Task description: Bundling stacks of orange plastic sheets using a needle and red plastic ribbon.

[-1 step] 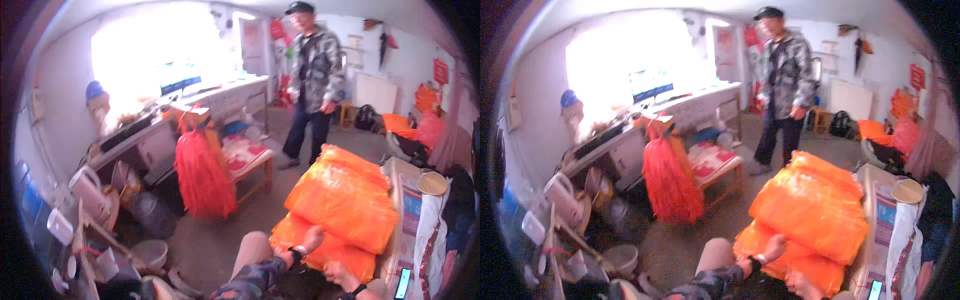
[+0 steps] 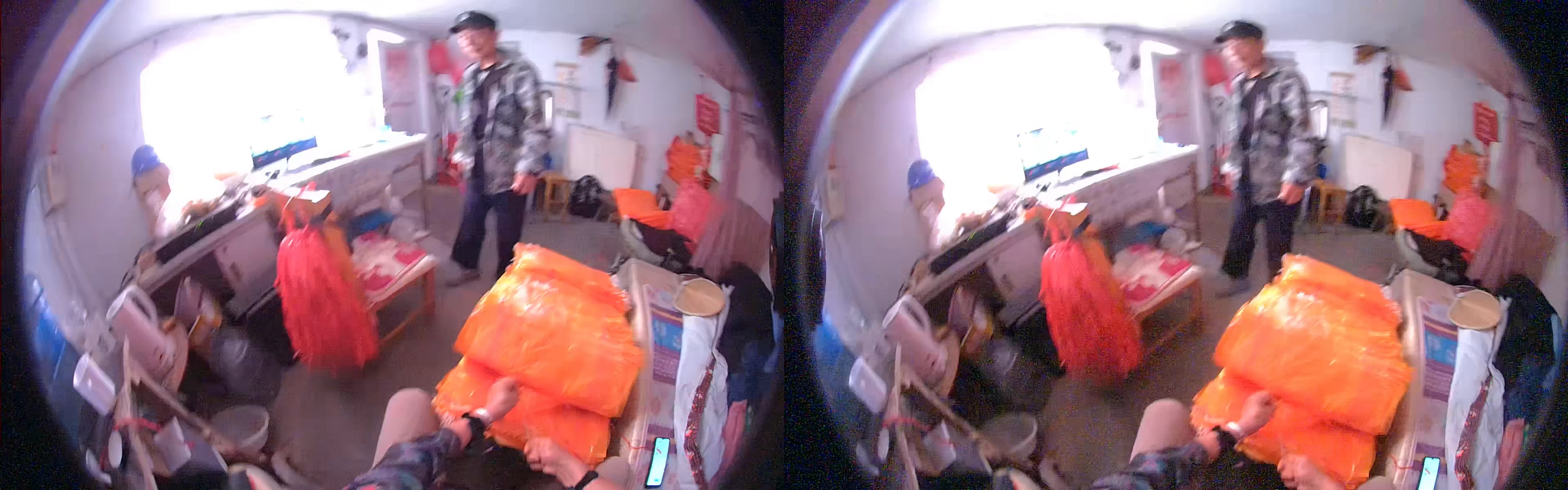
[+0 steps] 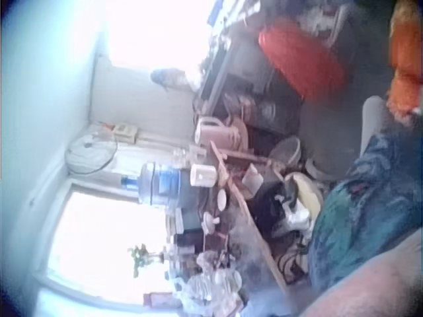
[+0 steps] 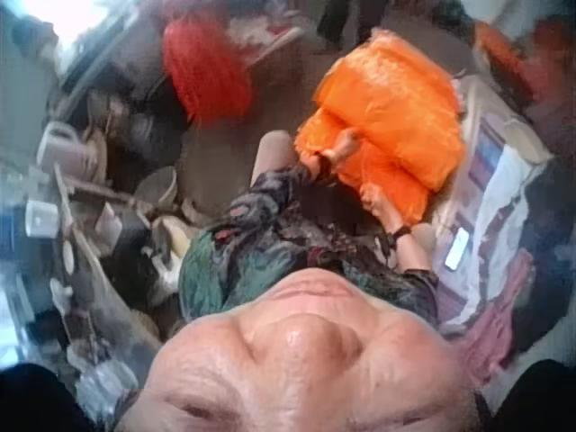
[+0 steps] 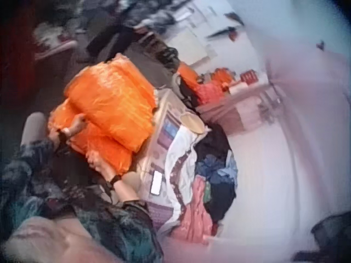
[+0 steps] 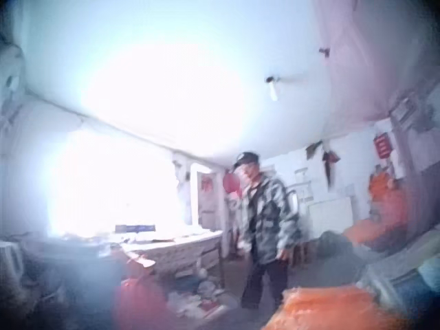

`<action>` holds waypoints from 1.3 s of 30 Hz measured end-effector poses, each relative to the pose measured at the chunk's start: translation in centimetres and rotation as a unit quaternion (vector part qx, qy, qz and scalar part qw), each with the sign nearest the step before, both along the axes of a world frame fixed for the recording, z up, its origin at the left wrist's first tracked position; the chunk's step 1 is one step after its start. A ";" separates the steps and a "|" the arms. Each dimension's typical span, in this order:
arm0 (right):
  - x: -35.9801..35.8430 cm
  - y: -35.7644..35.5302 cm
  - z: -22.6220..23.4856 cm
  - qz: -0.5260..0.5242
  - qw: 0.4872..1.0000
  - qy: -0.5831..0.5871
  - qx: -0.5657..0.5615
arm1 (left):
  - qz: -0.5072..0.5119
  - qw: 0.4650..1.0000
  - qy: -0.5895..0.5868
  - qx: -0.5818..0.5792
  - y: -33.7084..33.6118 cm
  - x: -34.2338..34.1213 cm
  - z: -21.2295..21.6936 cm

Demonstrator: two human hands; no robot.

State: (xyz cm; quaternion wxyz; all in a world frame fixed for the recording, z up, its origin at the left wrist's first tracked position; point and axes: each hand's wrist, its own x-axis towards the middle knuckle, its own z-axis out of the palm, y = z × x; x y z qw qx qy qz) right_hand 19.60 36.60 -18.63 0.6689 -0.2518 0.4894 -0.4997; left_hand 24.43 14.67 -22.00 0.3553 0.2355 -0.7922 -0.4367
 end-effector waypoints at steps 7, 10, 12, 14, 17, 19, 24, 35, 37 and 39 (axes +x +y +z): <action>-0.9 -2.2 2.6 -0.002 0.990 0.111 0.089 | -0.012 0.999 -0.032 0.008 0.4 1.2 1.0; -2.7 -5.0 -0.3 -0.050 0.989 0.108 0.089 | -0.021 0.999 -0.019 -0.015 0.3 1.0 0.8; -2.7 -6.1 -0.8 -0.070 0.993 0.077 0.053 | -0.025 0.999 -0.013 -0.028 -0.2 0.6 -0.3; -1.5 -4.5 -0.5 -0.078 0.977 0.175 0.091 | -0.026 0.994 0.017 0.104 -1.0 0.7 -2.1; -0.7 0.2 -1.5 0.010 0.958 0.281 -0.054 | -0.007 0.999 0.008 0.054 -1.9 0.4 -4.2; 2.1 5.3 2.2 0.127 0.938 0.302 -0.112 | -0.013 0.998 -0.036 0.043 -1.2 0.3 -2.4; 0.5 7.0 4.2 0.018 0.906 0.422 -0.010 | 0.016 0.958 -0.171 -0.228 0.3 1.4 4.0; 3.8 -1.5 6.9 -0.296 0.915 0.073 -0.263 | -0.310 0.872 -0.304 -0.226 2.0 -2.3 4.2; 4.2 2.4 12.3 -0.294 0.908 -0.046 -0.296 | -0.309 0.878 -0.290 -0.224 1.5 -2.2 2.2; 3.4 5.3 16.3 -0.307 0.885 -0.074 -0.343 | -0.288 0.874 -0.241 -0.307 0.6 -2.6 -2.5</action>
